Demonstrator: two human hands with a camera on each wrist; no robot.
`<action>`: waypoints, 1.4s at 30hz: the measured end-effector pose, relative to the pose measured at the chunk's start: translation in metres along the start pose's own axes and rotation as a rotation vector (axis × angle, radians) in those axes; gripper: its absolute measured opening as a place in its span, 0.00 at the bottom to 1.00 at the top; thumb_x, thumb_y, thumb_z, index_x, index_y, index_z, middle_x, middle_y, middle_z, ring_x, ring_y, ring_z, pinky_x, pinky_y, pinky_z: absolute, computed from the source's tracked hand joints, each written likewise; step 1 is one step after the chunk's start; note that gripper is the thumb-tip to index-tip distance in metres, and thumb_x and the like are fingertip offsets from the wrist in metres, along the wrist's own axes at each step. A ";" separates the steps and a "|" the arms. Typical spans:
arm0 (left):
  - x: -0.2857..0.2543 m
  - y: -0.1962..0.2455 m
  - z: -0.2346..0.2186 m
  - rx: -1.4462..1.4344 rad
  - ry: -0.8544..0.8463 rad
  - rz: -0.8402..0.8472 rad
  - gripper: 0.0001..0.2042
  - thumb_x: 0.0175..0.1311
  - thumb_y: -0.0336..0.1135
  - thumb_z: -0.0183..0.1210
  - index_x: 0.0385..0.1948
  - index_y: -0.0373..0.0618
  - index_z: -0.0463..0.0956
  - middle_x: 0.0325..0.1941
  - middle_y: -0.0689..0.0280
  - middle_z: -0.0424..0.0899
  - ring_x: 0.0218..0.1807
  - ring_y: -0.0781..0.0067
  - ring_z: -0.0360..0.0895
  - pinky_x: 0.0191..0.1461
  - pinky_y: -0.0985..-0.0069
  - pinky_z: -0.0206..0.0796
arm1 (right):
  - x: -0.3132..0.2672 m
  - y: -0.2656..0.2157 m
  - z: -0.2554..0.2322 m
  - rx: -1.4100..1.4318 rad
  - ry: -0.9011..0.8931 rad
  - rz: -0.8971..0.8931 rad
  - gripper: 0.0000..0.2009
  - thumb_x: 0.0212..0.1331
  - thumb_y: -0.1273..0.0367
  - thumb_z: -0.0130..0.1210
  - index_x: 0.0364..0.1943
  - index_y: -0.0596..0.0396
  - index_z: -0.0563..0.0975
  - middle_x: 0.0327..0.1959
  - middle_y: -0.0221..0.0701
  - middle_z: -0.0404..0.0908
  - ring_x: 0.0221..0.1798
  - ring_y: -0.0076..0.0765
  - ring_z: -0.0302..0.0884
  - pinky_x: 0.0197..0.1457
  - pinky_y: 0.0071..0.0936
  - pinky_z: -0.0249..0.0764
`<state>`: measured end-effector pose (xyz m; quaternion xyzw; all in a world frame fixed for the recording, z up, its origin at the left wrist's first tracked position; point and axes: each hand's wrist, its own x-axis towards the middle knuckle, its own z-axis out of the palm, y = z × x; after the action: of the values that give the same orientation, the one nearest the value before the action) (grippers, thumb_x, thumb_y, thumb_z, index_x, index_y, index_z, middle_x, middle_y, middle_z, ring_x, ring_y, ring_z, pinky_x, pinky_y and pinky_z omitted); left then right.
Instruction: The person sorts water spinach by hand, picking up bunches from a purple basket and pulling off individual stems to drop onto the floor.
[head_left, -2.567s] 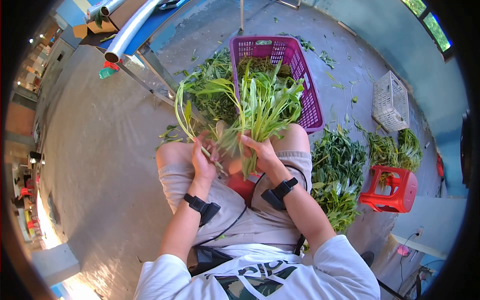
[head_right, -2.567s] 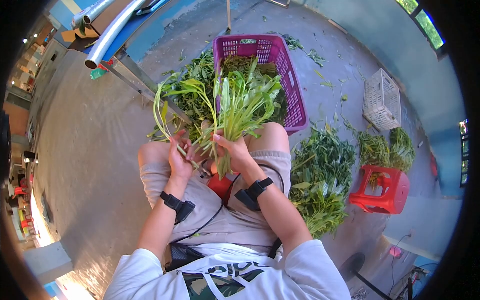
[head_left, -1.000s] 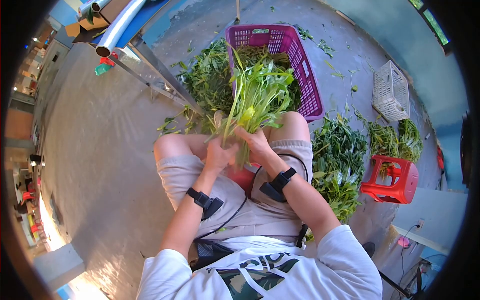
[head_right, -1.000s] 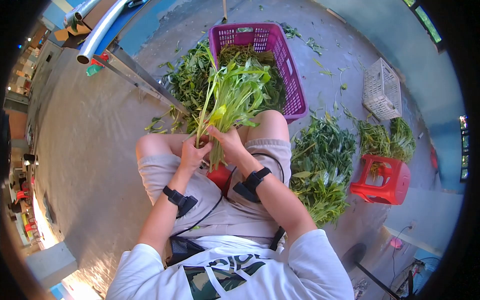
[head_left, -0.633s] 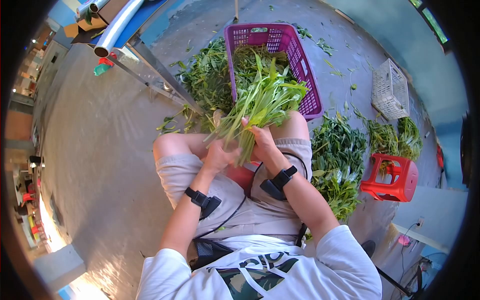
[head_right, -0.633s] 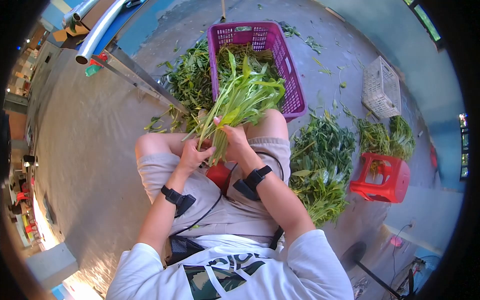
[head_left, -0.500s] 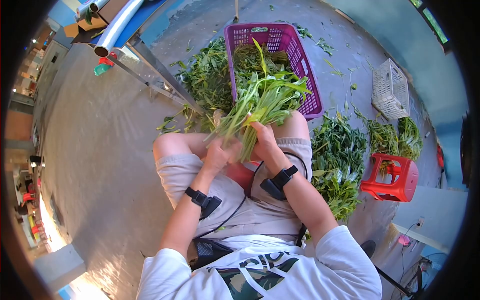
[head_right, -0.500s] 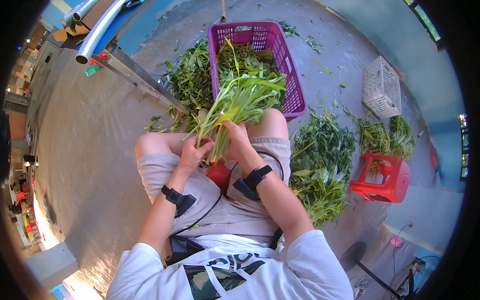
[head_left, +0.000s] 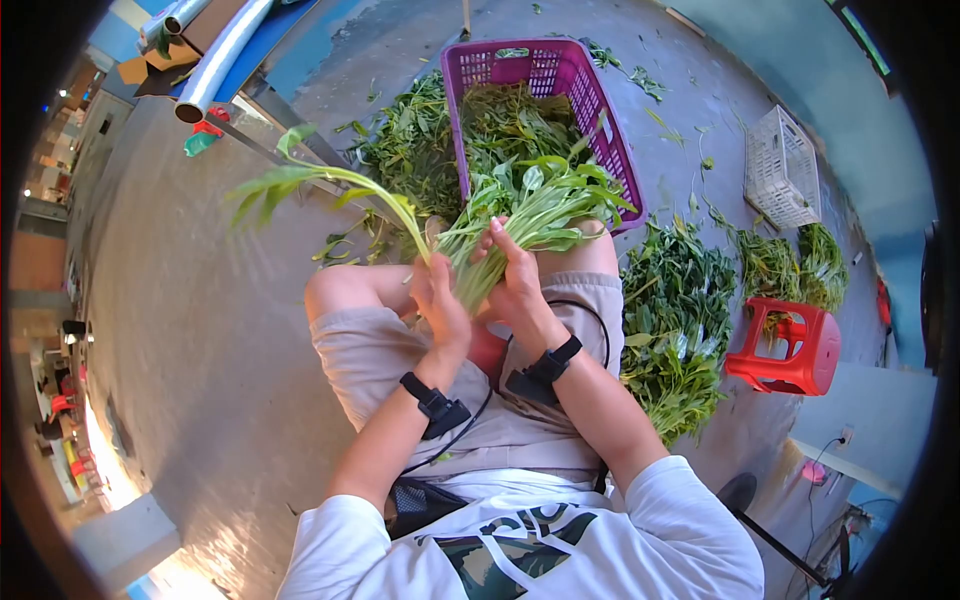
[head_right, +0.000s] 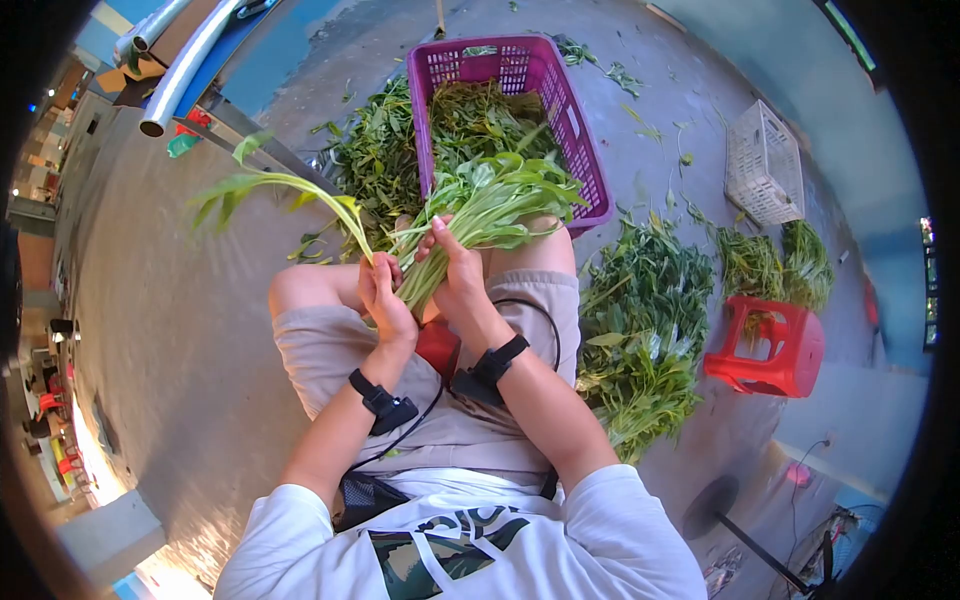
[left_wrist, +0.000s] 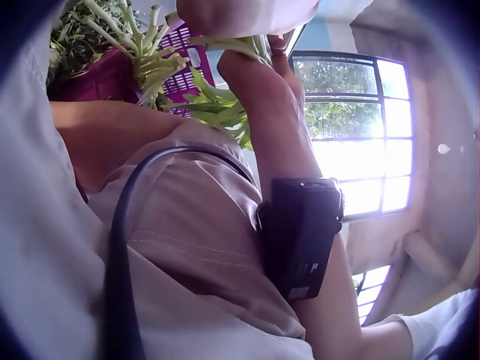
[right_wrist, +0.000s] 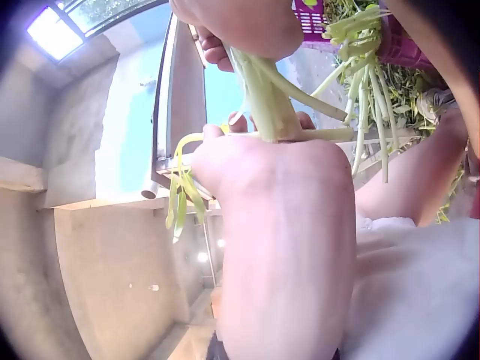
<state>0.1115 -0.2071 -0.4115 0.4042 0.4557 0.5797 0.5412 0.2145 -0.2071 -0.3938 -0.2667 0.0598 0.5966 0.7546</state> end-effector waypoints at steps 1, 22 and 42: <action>-0.002 0.000 0.002 0.045 -0.008 -0.002 0.14 0.80 0.44 0.50 0.33 0.47 0.71 0.31 0.75 0.67 0.33 0.84 0.60 0.37 0.82 0.53 | -0.003 0.002 0.002 -0.003 0.009 0.001 0.08 0.68 0.69 0.62 0.45 0.46 0.73 0.31 0.23 0.73 0.32 0.22 0.71 0.37 0.22 0.74; 0.007 0.001 -0.012 -0.068 -0.202 -0.137 0.15 0.82 0.43 0.44 0.42 0.43 0.75 0.26 0.75 0.67 0.28 0.85 0.61 0.33 0.83 0.53 | -0.011 -0.014 -0.006 -0.239 0.001 0.108 0.07 0.68 0.67 0.62 0.36 0.47 0.73 0.22 0.18 0.65 0.22 0.19 0.60 0.24 0.21 0.58; 0.015 0.025 -0.035 0.600 -0.580 0.113 0.13 0.67 0.36 0.66 0.43 0.34 0.82 0.33 0.64 0.86 0.34 0.78 0.79 0.41 0.77 0.72 | -0.003 -0.010 -0.012 -0.621 0.035 -0.026 0.13 0.57 0.75 0.70 0.44 0.57 0.79 0.33 0.27 0.83 0.30 0.24 0.79 0.27 0.23 0.72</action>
<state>0.0701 -0.1958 -0.3964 0.7148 0.4102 0.3120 0.4727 0.2254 -0.2166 -0.4001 -0.4953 -0.1157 0.5720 0.6435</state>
